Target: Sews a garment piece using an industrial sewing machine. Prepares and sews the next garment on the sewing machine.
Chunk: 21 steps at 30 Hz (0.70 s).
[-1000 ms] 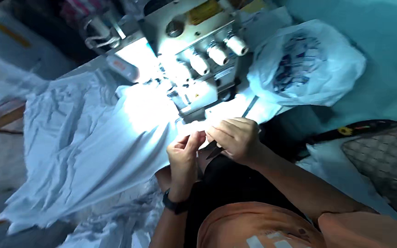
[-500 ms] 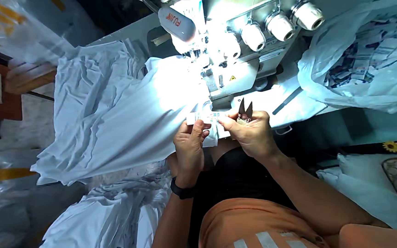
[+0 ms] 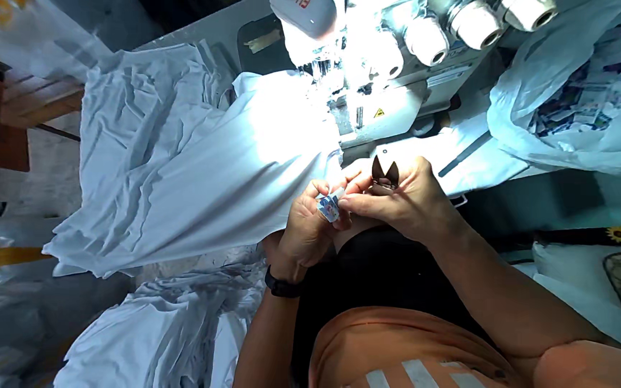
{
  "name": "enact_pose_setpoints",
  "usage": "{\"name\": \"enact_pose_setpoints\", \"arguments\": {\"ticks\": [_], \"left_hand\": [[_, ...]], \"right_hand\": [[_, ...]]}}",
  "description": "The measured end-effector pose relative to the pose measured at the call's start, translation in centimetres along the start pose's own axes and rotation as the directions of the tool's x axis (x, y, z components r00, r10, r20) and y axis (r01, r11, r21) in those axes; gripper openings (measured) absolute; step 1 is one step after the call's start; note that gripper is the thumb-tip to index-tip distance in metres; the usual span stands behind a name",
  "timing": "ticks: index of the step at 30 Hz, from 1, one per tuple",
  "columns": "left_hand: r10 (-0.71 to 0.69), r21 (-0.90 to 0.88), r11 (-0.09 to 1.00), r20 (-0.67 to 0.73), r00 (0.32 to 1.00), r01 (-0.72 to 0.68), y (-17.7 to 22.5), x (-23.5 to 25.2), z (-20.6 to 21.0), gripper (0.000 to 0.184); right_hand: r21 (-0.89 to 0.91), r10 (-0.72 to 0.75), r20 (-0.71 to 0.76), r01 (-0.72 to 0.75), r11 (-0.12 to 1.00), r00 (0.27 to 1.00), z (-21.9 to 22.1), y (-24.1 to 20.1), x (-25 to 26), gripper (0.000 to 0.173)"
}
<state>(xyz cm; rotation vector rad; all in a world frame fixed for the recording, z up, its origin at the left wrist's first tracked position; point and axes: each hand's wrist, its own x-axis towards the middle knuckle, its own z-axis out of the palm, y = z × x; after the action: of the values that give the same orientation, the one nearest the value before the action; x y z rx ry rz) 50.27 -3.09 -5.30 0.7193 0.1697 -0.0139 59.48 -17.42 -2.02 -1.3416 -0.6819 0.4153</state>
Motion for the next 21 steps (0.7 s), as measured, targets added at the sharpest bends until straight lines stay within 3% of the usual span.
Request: {"name": "enact_pose_setpoints", "arguments": {"ticks": [4,5,7,8,11,16,21], "left_hand": [[0.030,0.132,0.991,0.032,0.999,-0.034,0.6,0.0,-0.5,0.009],[0.044,0.194,0.980,0.021,0.999,-0.048,0.9,-0.2,-0.5,0.013],[0.094,0.300,0.951,-0.033,0.995,-0.080,1.5,-0.6,-0.3,0.038],[0.135,0.351,0.930,-0.065,0.989,-0.104,1.6,-0.8,0.0,0.038],[0.293,0.529,0.833,-0.168,0.941,-0.164,1.6,-1.2,1.1,0.012],[0.434,0.727,0.662,-0.174,0.884,-0.182,1.5,-1.1,1.6,0.011],[0.453,0.811,0.555,-0.106,0.885,-0.187,2.0,-0.8,1.0,0.007]], "right_hand": [[0.002,0.001,-0.049,-0.001,1.000,0.999,0.3,0.0,-0.1,0.014],[-0.029,-0.008,-0.060,0.006,1.000,0.998,0.3,0.0,-0.1,0.014],[-0.085,-0.025,-0.076,0.018,0.996,0.997,0.3,0.0,-0.1,0.013],[-0.109,-0.039,-0.077,0.030,0.994,0.996,0.3,0.1,-0.1,0.013],[-0.140,-0.079,-0.067,0.069,0.988,0.995,0.5,0.5,0.0,0.012],[-0.074,0.012,-0.130,-0.022,0.997,0.991,1.1,0.7,0.3,0.017],[0.088,0.044,-0.142,-0.032,0.996,0.989,1.2,1.6,0.7,0.027]]}}
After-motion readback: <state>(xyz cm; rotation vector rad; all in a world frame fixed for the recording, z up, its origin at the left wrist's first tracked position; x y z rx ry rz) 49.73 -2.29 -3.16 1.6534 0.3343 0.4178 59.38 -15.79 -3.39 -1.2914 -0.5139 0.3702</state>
